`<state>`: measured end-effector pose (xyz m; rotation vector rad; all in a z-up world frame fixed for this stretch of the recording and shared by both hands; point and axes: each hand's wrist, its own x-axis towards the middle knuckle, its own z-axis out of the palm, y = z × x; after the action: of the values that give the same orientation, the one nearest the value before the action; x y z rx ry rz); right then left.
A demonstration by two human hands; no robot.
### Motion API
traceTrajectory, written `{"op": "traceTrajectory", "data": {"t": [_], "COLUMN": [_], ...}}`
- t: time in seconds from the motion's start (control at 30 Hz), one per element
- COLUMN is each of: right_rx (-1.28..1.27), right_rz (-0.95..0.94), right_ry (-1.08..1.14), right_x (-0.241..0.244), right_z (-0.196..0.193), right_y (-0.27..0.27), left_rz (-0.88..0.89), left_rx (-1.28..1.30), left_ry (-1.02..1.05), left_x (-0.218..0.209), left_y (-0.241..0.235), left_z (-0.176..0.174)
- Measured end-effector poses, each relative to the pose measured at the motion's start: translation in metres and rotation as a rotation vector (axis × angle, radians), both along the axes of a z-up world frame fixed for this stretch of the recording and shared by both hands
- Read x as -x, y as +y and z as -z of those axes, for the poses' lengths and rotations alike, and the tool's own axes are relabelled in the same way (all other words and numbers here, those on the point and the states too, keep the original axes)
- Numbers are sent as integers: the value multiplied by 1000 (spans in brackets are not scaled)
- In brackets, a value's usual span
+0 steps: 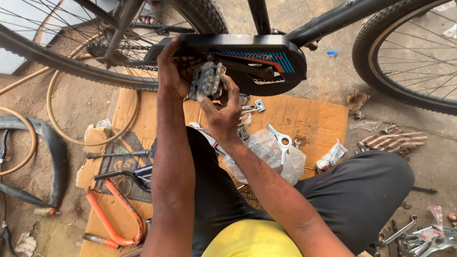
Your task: The person sits on the floor and repairs a bicycle. They unpack a new chain guard, fit it onto the frame, and then use a wrench to tighten the pedal and crankset bolts.
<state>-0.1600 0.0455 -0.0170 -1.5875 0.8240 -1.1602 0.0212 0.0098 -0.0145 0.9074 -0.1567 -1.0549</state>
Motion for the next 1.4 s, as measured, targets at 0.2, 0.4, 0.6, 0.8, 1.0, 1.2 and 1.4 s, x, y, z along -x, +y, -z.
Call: {"op": "traceTrajectory", "data": {"t": [0.2,0.4,0.6,0.8,1.0,1.2,1.4], "right_rx": [-109,-11,-91,115,15,55,-715], "right_rz": [-68,-30,-88,-12,-65,-63,70], "right_ry": [-123,-1,-34,33,12,184,-678], "right_x": [-6,-8,-8,-6,-9,19,59], "right_z": [3,5,3,7,14,18,-16], "right_y": [7,9,8,10,9,-3,-58], "left_rz": [-56,-17,14,-2,-47,-24,-38], "left_rx": [-74,-55,-80,-32,-91,-97,-97], "left_ry": [17,45,64,44,1,38,15], "left_x": [-2,-5,-4,-1,1,-5,-2], "left_y": [-5,-5,-4,-4,-6,-8,-6], "left_z": [3,8,4,9,6,6,13]}}
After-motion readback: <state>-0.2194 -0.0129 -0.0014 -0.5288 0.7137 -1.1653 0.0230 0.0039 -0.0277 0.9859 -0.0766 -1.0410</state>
